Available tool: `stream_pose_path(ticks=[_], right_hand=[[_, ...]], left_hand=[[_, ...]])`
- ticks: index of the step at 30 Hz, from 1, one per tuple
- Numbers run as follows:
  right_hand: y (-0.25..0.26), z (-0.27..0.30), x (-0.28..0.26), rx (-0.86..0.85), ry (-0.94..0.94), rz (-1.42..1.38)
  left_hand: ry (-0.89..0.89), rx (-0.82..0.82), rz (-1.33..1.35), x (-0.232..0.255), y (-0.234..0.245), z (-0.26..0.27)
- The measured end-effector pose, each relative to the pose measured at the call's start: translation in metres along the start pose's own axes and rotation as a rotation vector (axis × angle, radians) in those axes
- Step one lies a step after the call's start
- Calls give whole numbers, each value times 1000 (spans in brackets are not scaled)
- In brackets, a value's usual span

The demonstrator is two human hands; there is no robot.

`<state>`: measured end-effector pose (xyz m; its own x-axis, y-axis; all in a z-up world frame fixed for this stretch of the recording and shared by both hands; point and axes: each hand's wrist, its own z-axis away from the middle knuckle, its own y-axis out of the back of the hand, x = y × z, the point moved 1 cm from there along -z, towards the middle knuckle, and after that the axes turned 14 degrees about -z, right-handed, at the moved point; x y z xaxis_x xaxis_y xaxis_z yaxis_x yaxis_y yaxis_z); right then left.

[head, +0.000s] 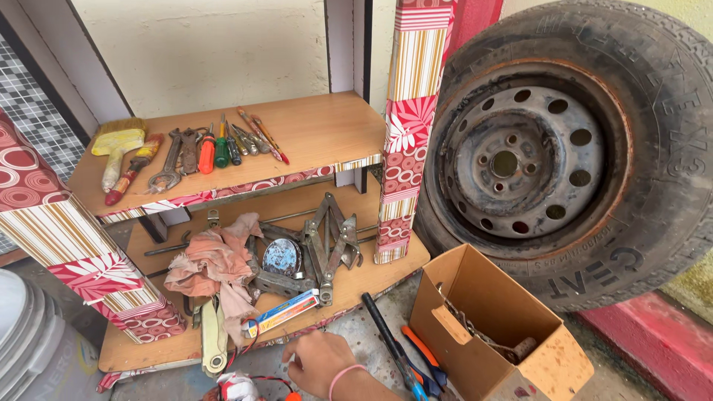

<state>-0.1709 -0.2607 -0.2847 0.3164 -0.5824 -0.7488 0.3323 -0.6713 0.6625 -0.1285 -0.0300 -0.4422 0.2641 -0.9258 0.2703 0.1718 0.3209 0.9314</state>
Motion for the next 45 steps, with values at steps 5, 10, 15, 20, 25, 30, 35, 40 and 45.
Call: stream_pose_path(ticks=[5, 10, 15, 20, 25, 30, 35, 40, 45], right_hand=[[-2, -5, -23, 95, -17, -55], [10, -21, -47, 318, -161, -339], [41, -21, -94, 168, -293, -980], [59, -14, -119, -23, -263, -1386], [70, -22, -103, -27, -194, -1515], [96, -25, -94, -64, -179, -1649], [116, -31, -113, -168, -78, -1873], [122, -34, -138, -418, 84, -2124], [137, -34, -147, -457, 25, -2333]], left_hand=[[-399, 620, 197, 3, 33, 49], [-380, 496, 384, 54, 126, 94], [-445, 415, 275, 90, 189, 105], [-594, 352, 500, 104, 214, 108], [-693, 89, 619, 100, 239, 96], [-950, 111, 754, 56, 254, 52], [-562, 38, 1209, 72, 232, 14], [-559, -189, 1403, 109, 197, 33], [-529, -210, 1361, 92, 169, 28]])
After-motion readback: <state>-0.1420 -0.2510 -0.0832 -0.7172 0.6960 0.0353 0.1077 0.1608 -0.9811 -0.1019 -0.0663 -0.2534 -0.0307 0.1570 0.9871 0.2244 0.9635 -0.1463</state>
